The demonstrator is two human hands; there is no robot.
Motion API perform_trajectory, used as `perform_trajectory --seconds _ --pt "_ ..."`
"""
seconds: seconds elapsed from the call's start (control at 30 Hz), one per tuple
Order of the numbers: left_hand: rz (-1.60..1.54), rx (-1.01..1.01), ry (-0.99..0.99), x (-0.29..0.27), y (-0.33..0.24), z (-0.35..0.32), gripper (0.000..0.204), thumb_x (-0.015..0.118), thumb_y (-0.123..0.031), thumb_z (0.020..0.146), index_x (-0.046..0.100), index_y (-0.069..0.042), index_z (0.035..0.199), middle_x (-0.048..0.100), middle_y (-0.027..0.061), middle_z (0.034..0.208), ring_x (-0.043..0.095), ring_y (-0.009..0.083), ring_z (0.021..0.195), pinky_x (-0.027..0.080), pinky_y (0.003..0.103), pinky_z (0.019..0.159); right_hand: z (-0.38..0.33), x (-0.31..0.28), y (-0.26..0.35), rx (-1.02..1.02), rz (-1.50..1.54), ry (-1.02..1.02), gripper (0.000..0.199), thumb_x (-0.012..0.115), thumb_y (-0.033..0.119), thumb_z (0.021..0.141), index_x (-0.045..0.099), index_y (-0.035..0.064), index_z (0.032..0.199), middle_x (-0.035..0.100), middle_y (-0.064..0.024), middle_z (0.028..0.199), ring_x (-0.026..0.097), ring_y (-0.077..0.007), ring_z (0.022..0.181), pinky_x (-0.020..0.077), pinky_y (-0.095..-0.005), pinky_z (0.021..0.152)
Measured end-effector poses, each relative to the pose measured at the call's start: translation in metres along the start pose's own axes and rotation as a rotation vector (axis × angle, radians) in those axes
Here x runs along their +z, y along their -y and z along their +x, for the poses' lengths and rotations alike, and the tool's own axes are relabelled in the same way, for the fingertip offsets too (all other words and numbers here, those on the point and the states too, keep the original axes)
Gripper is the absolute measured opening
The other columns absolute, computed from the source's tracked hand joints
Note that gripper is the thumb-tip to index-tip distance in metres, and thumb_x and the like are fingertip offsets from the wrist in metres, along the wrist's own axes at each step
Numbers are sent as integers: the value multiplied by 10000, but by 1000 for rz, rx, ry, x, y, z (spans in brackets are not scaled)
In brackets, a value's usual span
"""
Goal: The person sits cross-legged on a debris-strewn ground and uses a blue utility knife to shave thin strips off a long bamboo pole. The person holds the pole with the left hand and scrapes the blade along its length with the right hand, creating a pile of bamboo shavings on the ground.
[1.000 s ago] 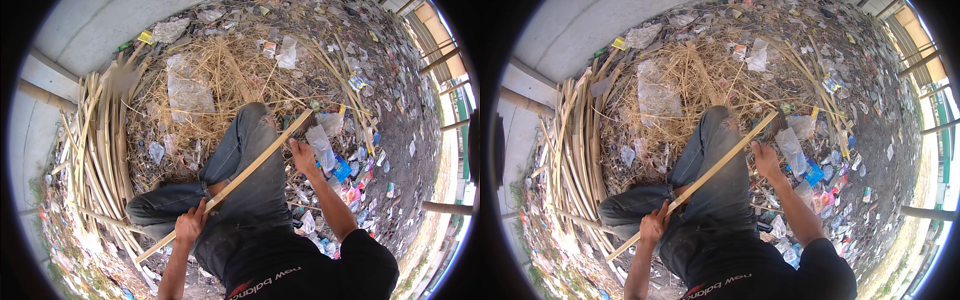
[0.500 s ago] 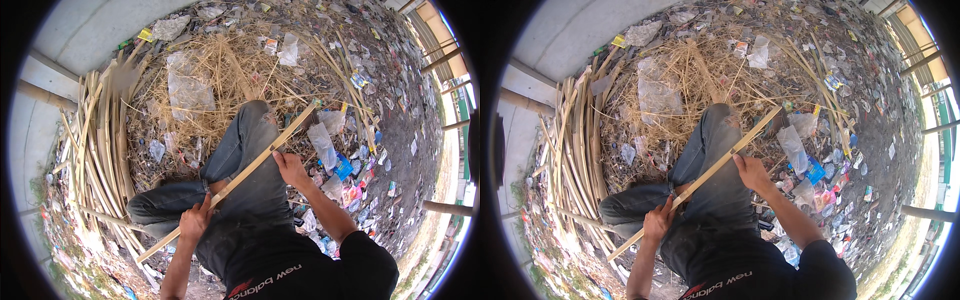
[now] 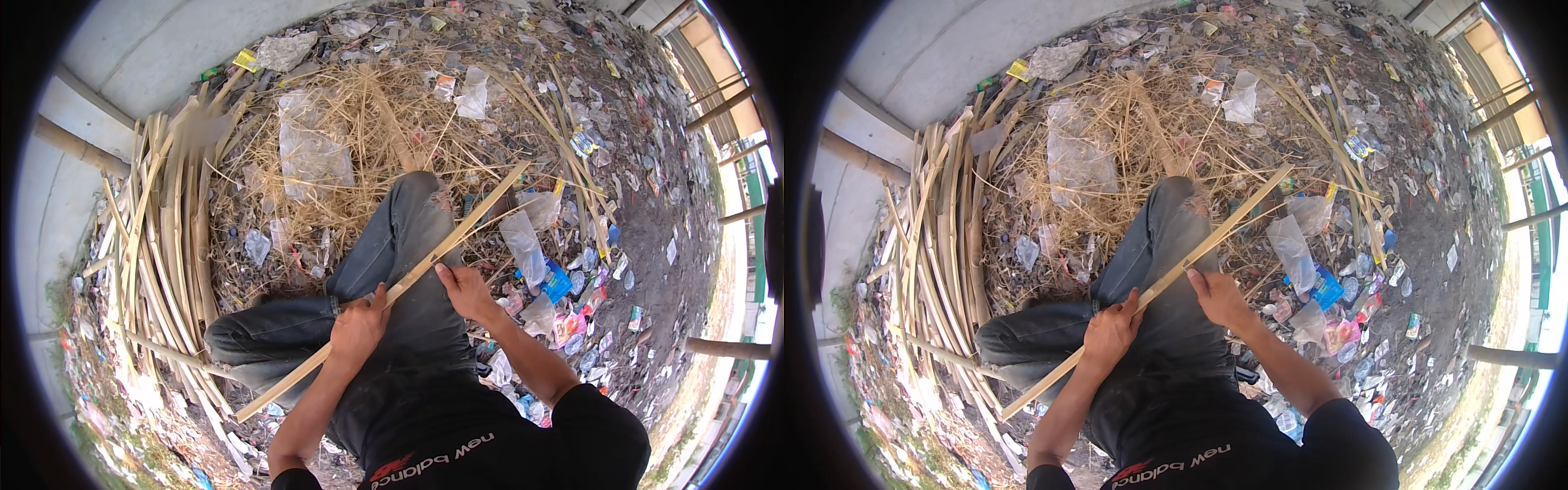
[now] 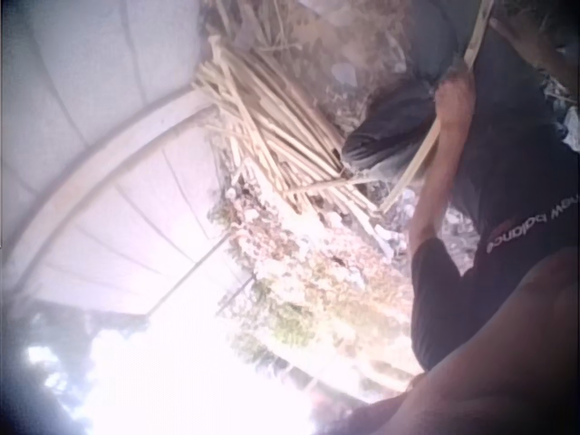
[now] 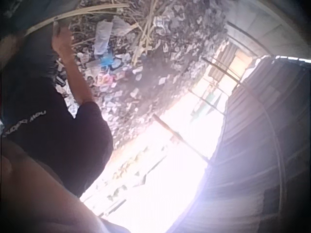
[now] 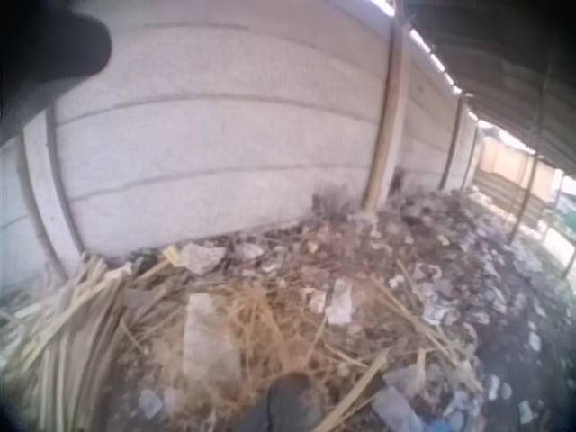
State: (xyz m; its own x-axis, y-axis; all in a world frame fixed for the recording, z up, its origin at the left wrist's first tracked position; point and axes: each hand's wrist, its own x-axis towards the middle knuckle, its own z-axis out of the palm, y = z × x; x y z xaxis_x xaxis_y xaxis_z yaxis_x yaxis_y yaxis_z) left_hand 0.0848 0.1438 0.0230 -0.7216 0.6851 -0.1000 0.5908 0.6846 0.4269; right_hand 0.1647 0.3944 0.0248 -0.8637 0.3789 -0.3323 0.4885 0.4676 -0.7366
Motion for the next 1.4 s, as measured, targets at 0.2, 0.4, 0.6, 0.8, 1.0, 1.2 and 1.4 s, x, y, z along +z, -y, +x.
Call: perform_trajectory --seconds 0.2,0.4,0.6,0.8,1.0,1.2,1.4 --pt "-103 -47 103 -10 0 10 534 726 -350 981 626 -95 1439 737 190 843 745 401 762 605 507 691 10 6 -27 54 88 31 648 512 481 1109 627 -50 755 581 -176 592 575 -339 560 473 -460 609" --pt "-219 -15 69 -51 38 -33 596 775 -320 938 620 -117 1477 721 151 898 726 390 739 580 507 682 12 -2 -27 183 290 78 683 520 528 1110 540 25 648 483 -41 539 496 -158 509 392 -356 534" --pt "-55 9 9 -33 47 -66 476 740 -174 961 671 -214 1430 648 107 808 695 378 659 569 498 598 1 14 -8 -86 -27 -159 676 504 486 1115 559 -67 731 522 -248 599 539 -430 571 441 -482 597" --pt "-76 25 -9 -33 43 -58 479 753 -176 949 676 -209 1420 655 116 817 691 385 650 564 507 589 18 -10 -18 193 335 145 660 533 523 1099 526 20 673 471 -97 536 484 -251 457 379 -372 484" --pt "-86 19 20 -25 35 -44 432 737 -224 955 679 -207 1382 713 137 906 726 410 706 603 513 629 19 -15 -13 356 547 385 634 536 567 1088 504 85 676 399 14 534 420 -121 437 311 -297 440" --pt "-89 -11 22 -38 32 -41 454 742 -237 952 673 -231 1401 744 145 1003 740 401 732 614 506 651 15 -18 -7 -112 36 -213 432 664 414 1028 625 -4 927 561 -122 635 574 -234 535 437 -411 536" --pt "-101 46 -45 -38 35 -37 565 773 -183 911 649 -241 1459 664 88 821 707 348 679 585 472 630 26 -27 3 -430 -93 -93 297 851 194 905 722 5 1094 625 -126 680 581 -174 579 479 -329 577"
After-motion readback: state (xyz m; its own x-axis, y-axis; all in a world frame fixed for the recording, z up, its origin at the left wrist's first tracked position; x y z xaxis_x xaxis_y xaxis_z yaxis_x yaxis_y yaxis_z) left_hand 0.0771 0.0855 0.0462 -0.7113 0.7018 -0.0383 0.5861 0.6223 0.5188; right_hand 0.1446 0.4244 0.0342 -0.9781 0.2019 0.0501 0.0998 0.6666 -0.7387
